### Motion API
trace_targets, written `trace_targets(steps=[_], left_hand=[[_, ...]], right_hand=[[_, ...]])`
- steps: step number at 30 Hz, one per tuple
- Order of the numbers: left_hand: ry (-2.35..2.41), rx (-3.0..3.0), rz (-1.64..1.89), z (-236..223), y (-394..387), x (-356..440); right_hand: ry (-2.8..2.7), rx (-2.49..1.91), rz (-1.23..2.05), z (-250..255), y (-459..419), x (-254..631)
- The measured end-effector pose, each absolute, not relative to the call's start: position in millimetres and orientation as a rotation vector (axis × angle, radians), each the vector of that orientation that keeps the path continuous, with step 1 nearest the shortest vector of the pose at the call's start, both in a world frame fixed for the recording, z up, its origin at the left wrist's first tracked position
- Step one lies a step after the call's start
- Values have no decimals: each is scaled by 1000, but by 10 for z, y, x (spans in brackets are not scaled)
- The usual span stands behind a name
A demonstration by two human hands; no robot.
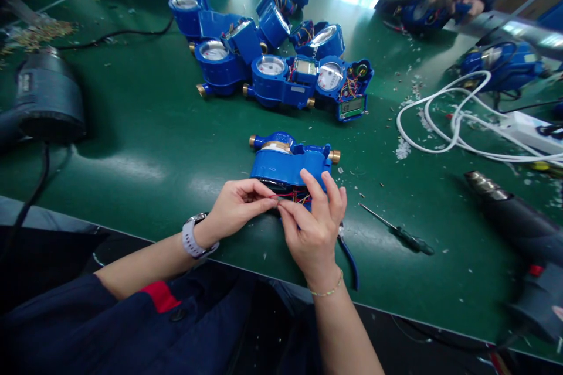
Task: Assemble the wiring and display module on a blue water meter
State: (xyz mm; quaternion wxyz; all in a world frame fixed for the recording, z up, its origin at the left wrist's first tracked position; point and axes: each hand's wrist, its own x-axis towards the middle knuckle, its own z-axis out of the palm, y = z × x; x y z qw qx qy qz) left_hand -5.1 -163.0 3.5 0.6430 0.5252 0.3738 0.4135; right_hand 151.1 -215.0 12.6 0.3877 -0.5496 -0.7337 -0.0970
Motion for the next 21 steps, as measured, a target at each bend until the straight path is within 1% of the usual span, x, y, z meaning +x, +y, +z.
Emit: trace_targets(steps=[5, 9, 14, 21], left_hand=[[836, 1163, 934, 42, -1624, -38], [843, 1120, 936, 37, -1592, -61], [861, 1092, 924, 52, -1584, -70], [813, 1121, 948, 30, -1603, -70]], right_hand=[[-1736, -1399, -90, 96, -2165, 1552], [-1596, -1426, -62, 82, -2229, 1657], [-1721, -1337, 32, 154, -2347, 1691], [-1878, -1394, -323, 154, -2210, 1519]])
